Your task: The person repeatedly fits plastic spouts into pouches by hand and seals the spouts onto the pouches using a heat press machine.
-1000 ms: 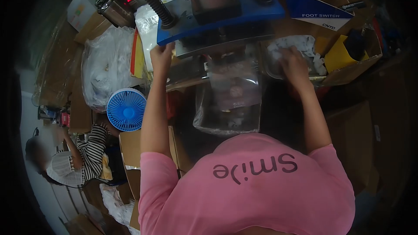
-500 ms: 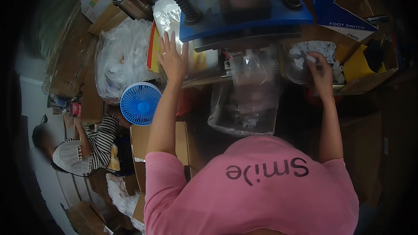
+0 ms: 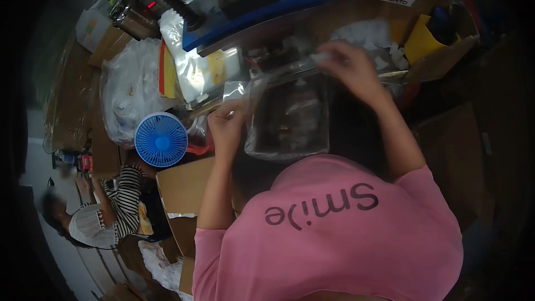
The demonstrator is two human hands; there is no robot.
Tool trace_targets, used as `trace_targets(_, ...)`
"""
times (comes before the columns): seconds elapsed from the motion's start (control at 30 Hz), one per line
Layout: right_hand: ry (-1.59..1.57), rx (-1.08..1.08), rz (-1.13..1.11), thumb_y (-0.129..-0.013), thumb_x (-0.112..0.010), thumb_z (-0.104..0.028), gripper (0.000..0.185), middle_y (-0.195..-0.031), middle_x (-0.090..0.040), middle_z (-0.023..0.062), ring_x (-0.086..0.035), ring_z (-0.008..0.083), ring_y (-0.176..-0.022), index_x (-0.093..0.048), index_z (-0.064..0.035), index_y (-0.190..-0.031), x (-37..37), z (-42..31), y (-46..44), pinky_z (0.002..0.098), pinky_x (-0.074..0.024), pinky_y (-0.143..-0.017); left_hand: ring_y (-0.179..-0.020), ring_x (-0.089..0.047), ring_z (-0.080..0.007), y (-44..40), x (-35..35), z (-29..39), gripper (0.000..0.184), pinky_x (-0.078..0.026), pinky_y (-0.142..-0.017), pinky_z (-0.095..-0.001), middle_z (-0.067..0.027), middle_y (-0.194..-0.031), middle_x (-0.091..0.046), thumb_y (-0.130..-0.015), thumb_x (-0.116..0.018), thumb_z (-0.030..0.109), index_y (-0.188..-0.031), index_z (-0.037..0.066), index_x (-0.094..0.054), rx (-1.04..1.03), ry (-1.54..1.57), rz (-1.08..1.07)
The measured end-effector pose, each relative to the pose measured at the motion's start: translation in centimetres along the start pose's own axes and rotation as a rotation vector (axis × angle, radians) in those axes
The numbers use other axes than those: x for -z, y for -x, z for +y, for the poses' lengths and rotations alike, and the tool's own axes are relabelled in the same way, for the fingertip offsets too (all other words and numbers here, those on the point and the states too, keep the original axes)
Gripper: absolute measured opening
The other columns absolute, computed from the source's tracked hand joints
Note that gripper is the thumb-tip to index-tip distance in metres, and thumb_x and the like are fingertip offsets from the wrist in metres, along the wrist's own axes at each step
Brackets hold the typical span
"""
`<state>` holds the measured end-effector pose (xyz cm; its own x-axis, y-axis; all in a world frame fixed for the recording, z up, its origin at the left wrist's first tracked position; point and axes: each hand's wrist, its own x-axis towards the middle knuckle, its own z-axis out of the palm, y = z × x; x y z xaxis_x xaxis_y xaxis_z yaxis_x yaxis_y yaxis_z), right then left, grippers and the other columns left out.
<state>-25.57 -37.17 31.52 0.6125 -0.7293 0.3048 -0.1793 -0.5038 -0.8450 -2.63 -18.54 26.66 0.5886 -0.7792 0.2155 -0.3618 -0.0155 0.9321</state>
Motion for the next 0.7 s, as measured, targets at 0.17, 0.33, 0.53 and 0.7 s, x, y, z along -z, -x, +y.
trace_targets(0.17,0.281,0.248,-0.28,-0.08,-0.069,-0.014,0.021,-0.097,-0.067,0.0048,-0.06,0.0157,-0.091,-0.067,-0.0041,-0.099,-1.6,-2.7,-0.5,0.0305,-0.0465,-0.081,-0.071,-0.056,-0.0058,3.2,-4.1,-1.6,0.013,-0.045,-0.068,-0.0212,-0.0033,-0.077,-0.066,-0.083,-0.061,0.003,-0.093,-0.004,-0.068,0.103,0.101,-0.227)
trace_targets(0.33,-0.033,0.04,-0.531,-0.079,-0.071,-0.019,0.03,-0.098,-0.068,0.0077,-0.063,0.0192,-0.094,-0.067,-0.0041,-0.104,-3.4,-0.3,-1.1,0.0304,-0.0465,-0.083,-0.069,-0.054,-0.0052,3.5,-4.7,-2.3,0.019,-0.043,-0.063,-0.0218,-0.0004,-0.075,-0.064,-0.087,-0.066,0.016,-0.088,-0.003,-0.068,0.266,0.301,-0.308)
trace_targets(0.53,0.223,-0.097,-0.032,-0.085,-0.066,-0.024,0.033,-0.102,-0.068,0.0116,-0.064,0.0229,-0.096,-0.064,-0.004,-0.111,-0.8,0.6,-2.1,0.0321,-0.0478,-0.081,-0.068,-0.055,-0.0057,-1.4,-6.2,-0.2,0.023,-0.043,-0.062,-0.0212,-0.0031,-0.075,-0.065,-0.086,-0.067,0.02,-0.083,-0.002,-0.069,0.452,0.33,-0.153)
trace_targets(0.7,0.659,-0.089,0.061,-0.086,-0.063,-0.021,0.027,-0.103,-0.064,0.0132,-0.063,0.0295,-0.094,-0.065,-0.0041,-0.107,1.6,6.5,-1.4,0.0343,-0.0477,-0.08,-0.069,-0.059,-0.0099,-3.7,-7.8,0.5,0.021,-0.044,-0.062,-0.0225,-0.0071,-0.078,-0.067,-0.085,-0.067,0.016,-0.085,-0.005,-0.067,0.522,0.763,-0.058)
